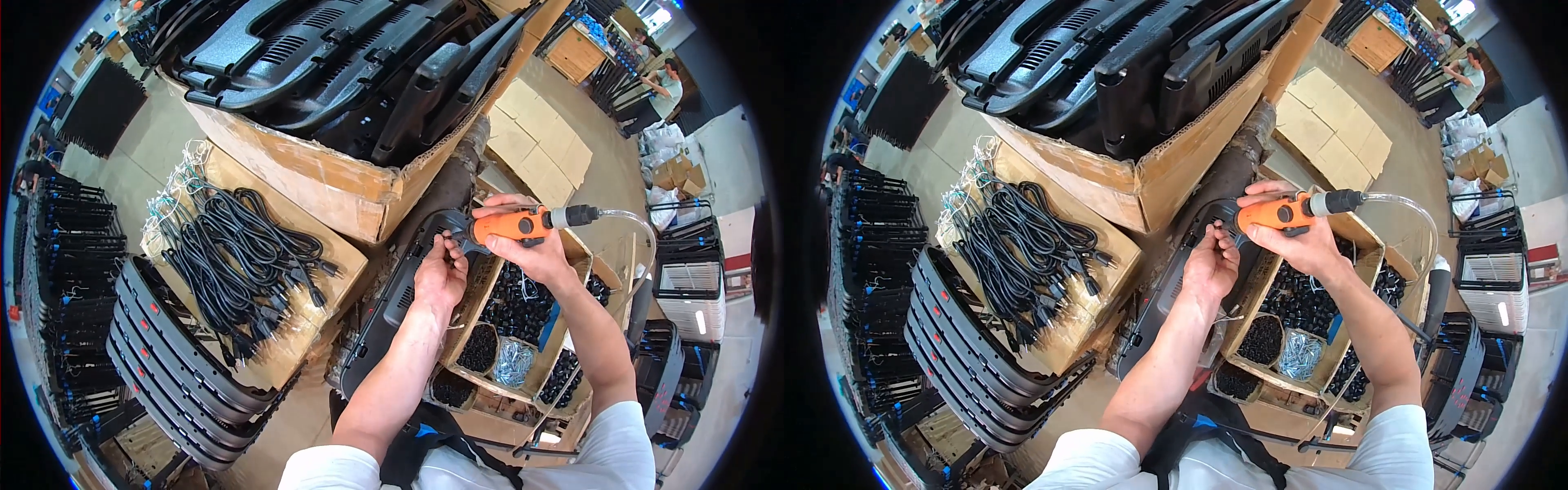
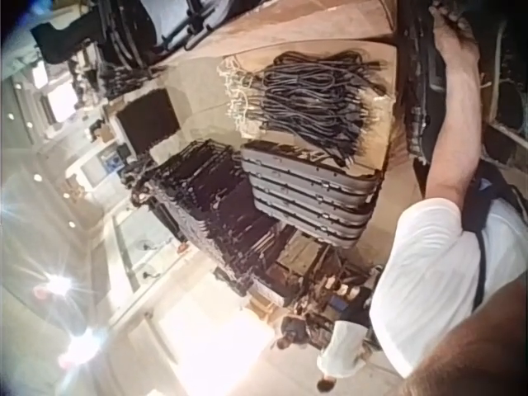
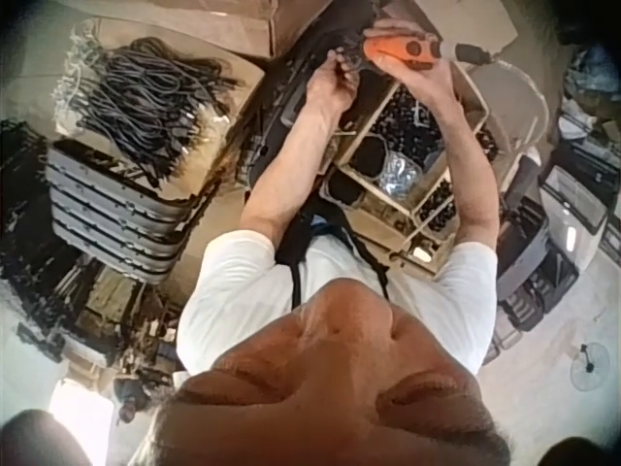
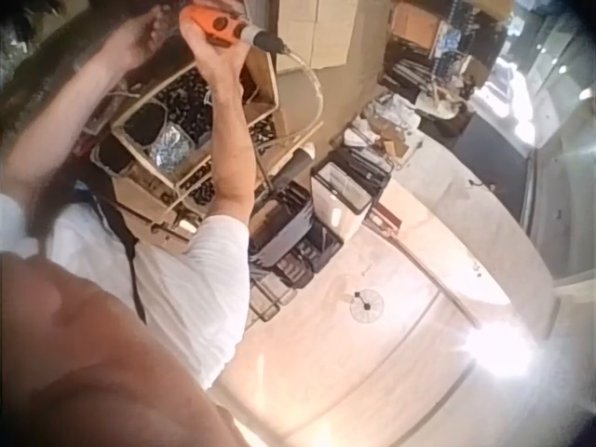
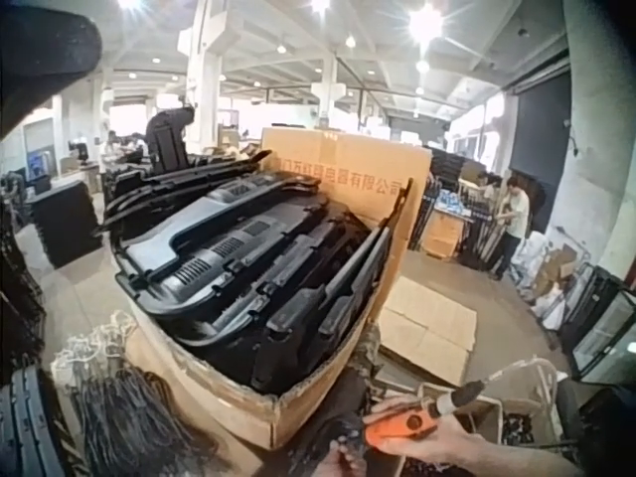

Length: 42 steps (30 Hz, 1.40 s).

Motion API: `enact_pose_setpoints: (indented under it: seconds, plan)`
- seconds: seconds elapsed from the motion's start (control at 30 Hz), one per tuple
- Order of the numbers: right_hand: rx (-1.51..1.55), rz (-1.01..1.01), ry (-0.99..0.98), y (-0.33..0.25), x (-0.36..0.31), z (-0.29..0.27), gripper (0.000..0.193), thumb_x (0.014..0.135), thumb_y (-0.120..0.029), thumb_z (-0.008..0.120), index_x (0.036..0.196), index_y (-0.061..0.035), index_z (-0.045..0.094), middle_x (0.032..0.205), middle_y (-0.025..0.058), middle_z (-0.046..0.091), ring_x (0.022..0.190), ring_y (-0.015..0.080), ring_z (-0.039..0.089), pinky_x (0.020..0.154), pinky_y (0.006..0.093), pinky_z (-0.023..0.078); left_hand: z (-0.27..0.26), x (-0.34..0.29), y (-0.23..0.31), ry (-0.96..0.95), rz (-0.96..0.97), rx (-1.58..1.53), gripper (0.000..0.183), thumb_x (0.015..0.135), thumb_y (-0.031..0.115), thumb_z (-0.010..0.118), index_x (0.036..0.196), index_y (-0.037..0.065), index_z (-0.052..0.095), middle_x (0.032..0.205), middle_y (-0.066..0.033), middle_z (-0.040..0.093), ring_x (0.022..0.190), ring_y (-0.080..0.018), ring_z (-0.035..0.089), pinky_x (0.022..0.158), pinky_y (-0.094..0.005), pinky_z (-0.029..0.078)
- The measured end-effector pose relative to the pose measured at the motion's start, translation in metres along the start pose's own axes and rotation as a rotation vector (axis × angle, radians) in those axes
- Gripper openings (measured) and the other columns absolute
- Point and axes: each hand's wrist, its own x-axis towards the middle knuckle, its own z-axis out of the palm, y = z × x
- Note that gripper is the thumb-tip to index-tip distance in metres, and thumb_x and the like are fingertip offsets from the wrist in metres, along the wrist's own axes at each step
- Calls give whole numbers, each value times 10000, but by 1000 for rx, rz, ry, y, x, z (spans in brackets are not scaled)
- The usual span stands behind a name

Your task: Assemble industrial equipment parts by attaching plastic covers to frames using screws and wiring components.

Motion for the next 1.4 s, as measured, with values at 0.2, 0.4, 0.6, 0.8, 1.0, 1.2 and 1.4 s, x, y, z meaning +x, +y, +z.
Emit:
enact_pose_setpoints:
  seconds: [0.2, 0.4, 0.6, 0.8, 1.0, 1.2, 1.4]
  plan:
    - [-8, 26, -2, -1, 7, 12, 548, 874, -72, 813, 1370, -8, 589, 1282, 151, 714, 1188, 195, 674, 1060, 368, 542, -1, 1, 7, -54, -4, 34, 230, 1125, 327, 529, 1105, 116, 621, 799, 44, 597, 680, -105, 548, 583, -236, 475]
    - [-60, 33, 20, 18, 35, 36, 590, 844, -79, 831, 1369, 9, 579, 1281, 163, 720, 1181, 206, 680, 1063, 373, 538, 6, 18, 19, 55, 86, -98, 270, 1155, 285, 448, 1133, 88, 631, 836, 8, 583, 709, -123, 539, 623, -248, 483]
    - [-127, -25, 40, 37, 52, 49, 424, 813, -72, 817, 1215, -34, 686, 1172, 77, 734, 1106, 164, 692, 992, 342, 552, -4, -2, 13, 20, 96, 50, 238, 1139, 190, 476, 1154, -10, 604, 980, -54, 652, 841, -170, 658, 779, -287, 604]
    - [-194, 38, -35, 40, 49, 48, 456, 816, -68, 851, 1223, -19, 650, 1236, 151, 721, 1187, 229, 679, 1058, 383, 542, -37, -59, -11, 83, 2, -6, 211, 1111, 137, 520, 1216, -28, 597, 991, -88, 642, 954, -240, 696, 951, -403, 637]
    - [-150, 11, -12, 40, 50, 55, 451, 820, -72, 852, 1217, -19, 645, 1243, 152, 720, 1193, 232, 676, 1057, 384, 542, -82, -116, -22, 84, -151, 159, 203, 1113, 130, 485, 1222, 5, 601, 984, -87, 644, 966, -267, 676, 913, -436, 613]
    - [-163, 67, 90, 35, 49, 49, 473, 825, -99, 860, 1253, -29, 670, 1136, 78, 759, 1039, 159, 704, 969, 341, 571, -119, -143, -29, 79, -197, 300, 250, 1113, 111, 459, 1309, 4, 572, 1064, -97, 658, 995, -264, 698, 872, -390, 617]
    - [-55, -61, 193, 5, 2, 43, 510, 835, -108, 848, 1296, -25, 648, 1171, 114, 748, 1078, 168, 692, 980, 345, 569, -140, -174, -8, 112, -215, 609, 265, 1129, 179, 485, 1306, 8, 582, 1067, -88, 670, 986, -250, 711, 859, -371, 621]
